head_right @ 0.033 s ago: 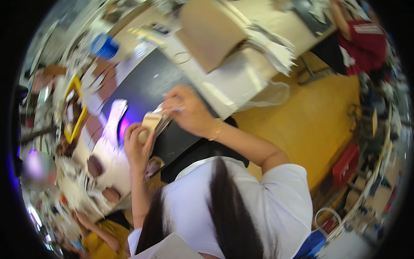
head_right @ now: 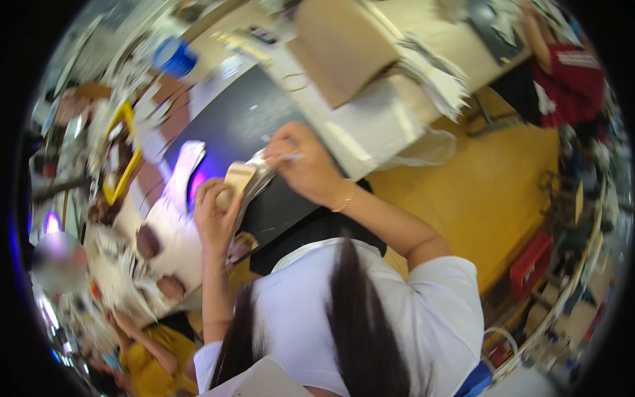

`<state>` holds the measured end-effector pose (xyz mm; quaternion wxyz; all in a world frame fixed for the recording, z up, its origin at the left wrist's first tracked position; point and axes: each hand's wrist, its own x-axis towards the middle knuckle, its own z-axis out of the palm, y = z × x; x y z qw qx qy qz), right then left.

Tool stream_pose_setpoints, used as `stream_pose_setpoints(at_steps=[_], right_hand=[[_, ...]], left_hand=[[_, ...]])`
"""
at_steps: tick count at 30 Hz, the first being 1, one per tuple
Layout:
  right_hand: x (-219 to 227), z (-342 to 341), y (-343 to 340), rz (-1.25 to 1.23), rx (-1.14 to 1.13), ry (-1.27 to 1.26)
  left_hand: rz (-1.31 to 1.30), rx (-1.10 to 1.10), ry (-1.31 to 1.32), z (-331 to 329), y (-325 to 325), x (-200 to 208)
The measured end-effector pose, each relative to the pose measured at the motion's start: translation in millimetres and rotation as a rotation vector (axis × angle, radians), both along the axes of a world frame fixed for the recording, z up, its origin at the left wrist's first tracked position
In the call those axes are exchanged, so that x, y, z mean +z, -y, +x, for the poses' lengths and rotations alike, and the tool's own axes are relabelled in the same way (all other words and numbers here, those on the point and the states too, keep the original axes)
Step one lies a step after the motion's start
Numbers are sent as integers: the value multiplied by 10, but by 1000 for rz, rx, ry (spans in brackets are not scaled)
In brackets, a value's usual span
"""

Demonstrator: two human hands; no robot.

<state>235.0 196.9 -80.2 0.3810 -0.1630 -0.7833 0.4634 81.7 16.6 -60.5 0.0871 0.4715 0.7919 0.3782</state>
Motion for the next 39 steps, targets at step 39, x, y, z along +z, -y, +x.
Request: stream_pose_setpoints(at_steps=[39], right_hand=[[41,-93,69,-172,172,219]], left_hand=[[31,-86,-180,22,-46,-86]])
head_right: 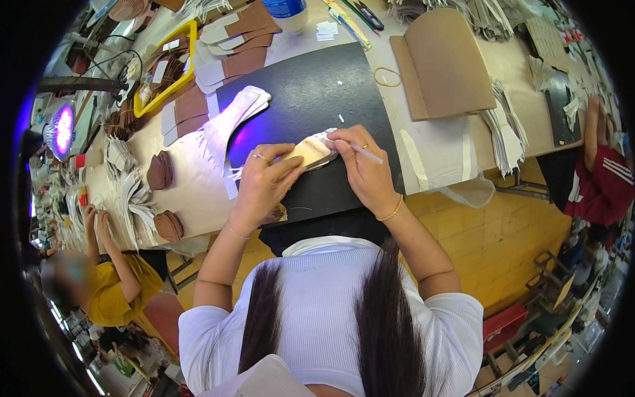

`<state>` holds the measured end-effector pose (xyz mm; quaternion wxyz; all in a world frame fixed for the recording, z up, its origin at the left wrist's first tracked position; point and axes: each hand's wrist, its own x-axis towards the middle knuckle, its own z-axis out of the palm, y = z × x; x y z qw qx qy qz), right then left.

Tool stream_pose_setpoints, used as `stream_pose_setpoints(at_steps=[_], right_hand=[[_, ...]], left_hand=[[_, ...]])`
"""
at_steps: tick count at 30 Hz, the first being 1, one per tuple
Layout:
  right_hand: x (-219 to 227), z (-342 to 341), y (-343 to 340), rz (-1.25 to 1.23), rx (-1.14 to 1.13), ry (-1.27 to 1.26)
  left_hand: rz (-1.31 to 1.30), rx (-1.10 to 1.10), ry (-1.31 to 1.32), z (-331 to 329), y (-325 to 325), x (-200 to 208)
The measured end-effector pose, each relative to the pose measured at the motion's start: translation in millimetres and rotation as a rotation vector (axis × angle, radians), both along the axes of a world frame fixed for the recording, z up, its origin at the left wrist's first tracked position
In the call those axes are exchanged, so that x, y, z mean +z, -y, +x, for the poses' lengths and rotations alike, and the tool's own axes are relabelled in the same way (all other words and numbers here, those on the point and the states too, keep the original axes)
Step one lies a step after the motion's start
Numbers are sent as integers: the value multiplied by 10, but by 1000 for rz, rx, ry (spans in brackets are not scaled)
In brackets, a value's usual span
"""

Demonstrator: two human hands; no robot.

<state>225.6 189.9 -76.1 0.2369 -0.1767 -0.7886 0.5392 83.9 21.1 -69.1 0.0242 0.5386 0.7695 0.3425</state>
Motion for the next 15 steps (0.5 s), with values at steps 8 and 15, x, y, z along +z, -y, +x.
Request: stream_pose_setpoints(at_steps=[8,15], right_hand=[[91,-72,-73,407,105,-11],[83,-162,-123,531,188,-51]], left_hand=[[22,24,-67,62,-20,-25],[-8,24,-105,76,-19,-15]])
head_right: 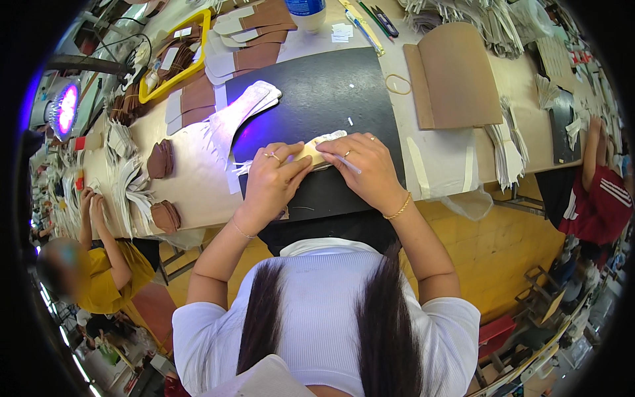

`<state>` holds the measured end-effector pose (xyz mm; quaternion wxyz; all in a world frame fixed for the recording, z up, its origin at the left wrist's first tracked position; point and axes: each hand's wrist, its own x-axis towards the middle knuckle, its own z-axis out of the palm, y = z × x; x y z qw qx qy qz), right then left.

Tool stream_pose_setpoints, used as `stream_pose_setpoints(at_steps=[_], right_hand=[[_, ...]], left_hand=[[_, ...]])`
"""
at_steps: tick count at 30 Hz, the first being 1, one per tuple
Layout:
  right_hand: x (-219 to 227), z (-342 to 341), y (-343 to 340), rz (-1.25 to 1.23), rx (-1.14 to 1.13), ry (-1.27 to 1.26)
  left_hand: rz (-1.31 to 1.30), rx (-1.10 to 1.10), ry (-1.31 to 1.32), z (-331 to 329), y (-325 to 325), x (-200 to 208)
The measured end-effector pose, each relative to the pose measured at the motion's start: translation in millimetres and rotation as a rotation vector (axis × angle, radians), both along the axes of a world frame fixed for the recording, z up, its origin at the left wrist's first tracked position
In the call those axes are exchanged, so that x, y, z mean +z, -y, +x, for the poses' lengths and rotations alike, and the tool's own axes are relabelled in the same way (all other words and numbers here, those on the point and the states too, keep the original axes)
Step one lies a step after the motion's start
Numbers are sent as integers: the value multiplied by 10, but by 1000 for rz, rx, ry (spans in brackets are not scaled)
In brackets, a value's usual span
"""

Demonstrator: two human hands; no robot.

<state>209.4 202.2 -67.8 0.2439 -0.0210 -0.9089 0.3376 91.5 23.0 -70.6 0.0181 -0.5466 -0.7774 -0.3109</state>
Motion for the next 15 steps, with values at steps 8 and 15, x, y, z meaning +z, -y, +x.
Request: stream_pose_setpoints(at_steps=[8,15], right_hand=[[36,177,-18,-331,-45,134],[-84,163,-50,-519,-109,-221]], left_hand=[[3,-17,75,-40,23,-3],[20,56,626,-280,36,82]])
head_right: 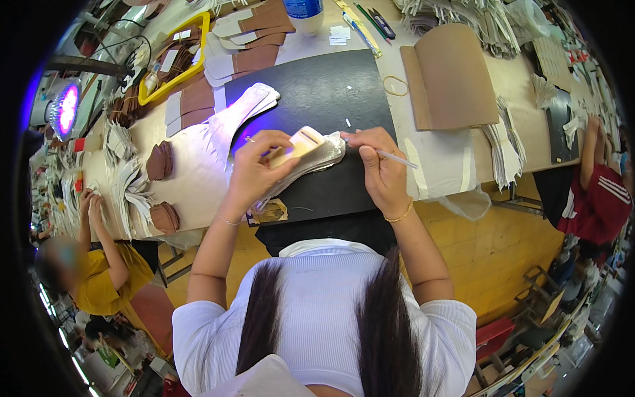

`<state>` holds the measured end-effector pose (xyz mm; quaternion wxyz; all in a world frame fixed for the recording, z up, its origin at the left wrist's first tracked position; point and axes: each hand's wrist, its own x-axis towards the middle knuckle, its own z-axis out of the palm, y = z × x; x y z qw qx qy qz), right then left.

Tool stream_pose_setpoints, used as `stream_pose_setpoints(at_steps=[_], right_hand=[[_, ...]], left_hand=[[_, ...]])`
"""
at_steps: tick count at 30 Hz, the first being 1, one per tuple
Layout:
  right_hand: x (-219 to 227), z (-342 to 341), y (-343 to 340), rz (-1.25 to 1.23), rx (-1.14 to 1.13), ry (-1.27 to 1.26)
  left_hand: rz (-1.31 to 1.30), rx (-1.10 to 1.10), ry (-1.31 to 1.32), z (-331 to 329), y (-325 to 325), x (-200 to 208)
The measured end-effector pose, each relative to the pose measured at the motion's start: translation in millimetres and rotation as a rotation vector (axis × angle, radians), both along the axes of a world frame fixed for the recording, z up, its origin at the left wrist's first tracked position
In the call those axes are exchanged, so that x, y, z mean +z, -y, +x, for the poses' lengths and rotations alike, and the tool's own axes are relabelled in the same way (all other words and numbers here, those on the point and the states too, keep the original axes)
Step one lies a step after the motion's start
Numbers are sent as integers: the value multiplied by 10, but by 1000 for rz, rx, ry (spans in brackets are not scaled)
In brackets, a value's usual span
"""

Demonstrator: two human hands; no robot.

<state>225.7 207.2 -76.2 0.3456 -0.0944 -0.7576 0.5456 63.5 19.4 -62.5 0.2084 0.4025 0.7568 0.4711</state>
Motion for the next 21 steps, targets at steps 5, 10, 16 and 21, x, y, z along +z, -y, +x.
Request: stream_pose_setpoints(at_steps=[5,10,16,21], right_hand=[[-10,-11,79,26,33,42],[1,-24,108,74,32,74],[53,-47,129,96,21,83],[30,5,91,30,-38,81]], left_hand=[[86,106,125,-321,212,183],[-18,233,-124,-720,442,571],[-40,169,-380,-993,318,313],[-185,155,-367,-789,78,125]])
